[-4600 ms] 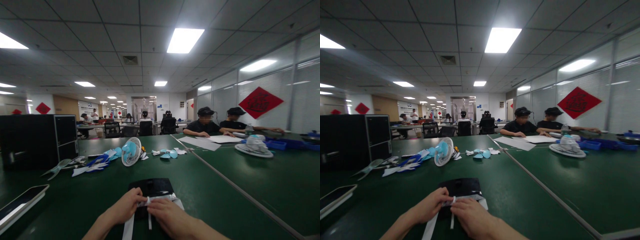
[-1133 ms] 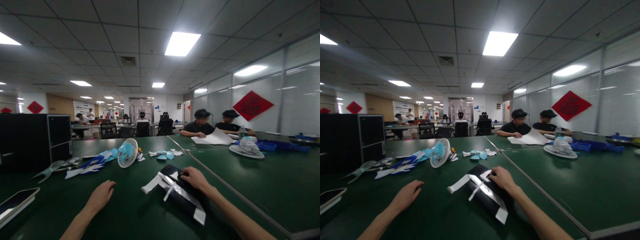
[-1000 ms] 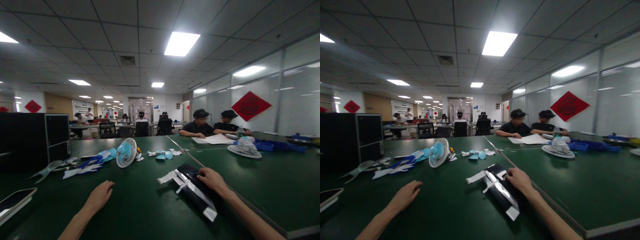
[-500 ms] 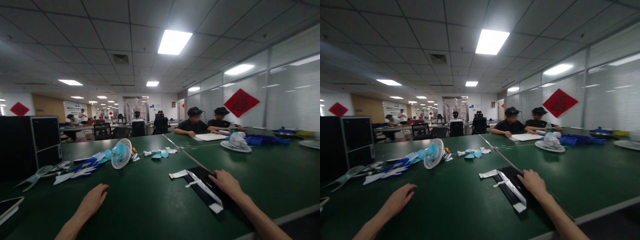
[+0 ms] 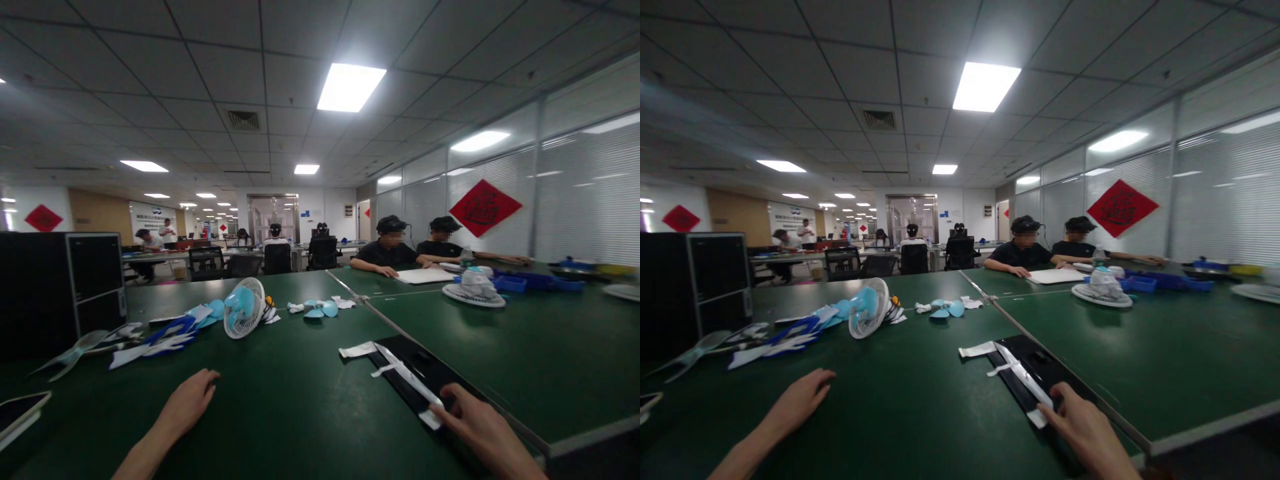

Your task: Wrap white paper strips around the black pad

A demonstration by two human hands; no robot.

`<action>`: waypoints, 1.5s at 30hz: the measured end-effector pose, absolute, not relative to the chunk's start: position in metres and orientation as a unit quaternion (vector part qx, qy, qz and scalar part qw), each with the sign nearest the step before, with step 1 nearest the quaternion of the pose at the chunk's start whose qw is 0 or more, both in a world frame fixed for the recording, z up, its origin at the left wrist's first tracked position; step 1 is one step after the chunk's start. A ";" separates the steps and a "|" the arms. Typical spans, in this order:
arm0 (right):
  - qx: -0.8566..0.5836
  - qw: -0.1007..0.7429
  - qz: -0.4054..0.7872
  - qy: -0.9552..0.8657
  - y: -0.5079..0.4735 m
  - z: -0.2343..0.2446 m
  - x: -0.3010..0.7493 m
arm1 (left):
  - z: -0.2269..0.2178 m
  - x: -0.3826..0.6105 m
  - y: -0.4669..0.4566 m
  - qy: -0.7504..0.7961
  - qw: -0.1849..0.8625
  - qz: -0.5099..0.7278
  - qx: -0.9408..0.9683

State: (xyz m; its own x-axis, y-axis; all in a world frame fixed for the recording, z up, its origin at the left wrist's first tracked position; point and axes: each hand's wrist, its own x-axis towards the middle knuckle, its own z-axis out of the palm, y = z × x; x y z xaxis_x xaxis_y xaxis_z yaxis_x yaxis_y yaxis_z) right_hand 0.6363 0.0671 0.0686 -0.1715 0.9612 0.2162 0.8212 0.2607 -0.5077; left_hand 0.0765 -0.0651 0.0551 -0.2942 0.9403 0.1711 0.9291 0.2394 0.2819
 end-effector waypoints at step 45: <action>-0.414 0.527 0.150 -0.727 0.086 0.169 0.560 | 0.054 0.079 -0.065 0.784 0.013 0.176 0.595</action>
State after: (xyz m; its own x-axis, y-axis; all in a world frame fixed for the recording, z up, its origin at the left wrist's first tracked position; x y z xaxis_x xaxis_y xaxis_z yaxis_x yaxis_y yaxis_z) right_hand 0.5603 0.0860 0.1689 -0.1030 0.7597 0.6421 0.4435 0.6129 -0.6540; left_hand 0.0789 -0.0651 0.0535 -0.2910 0.9379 0.1887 0.9286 0.2294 0.2917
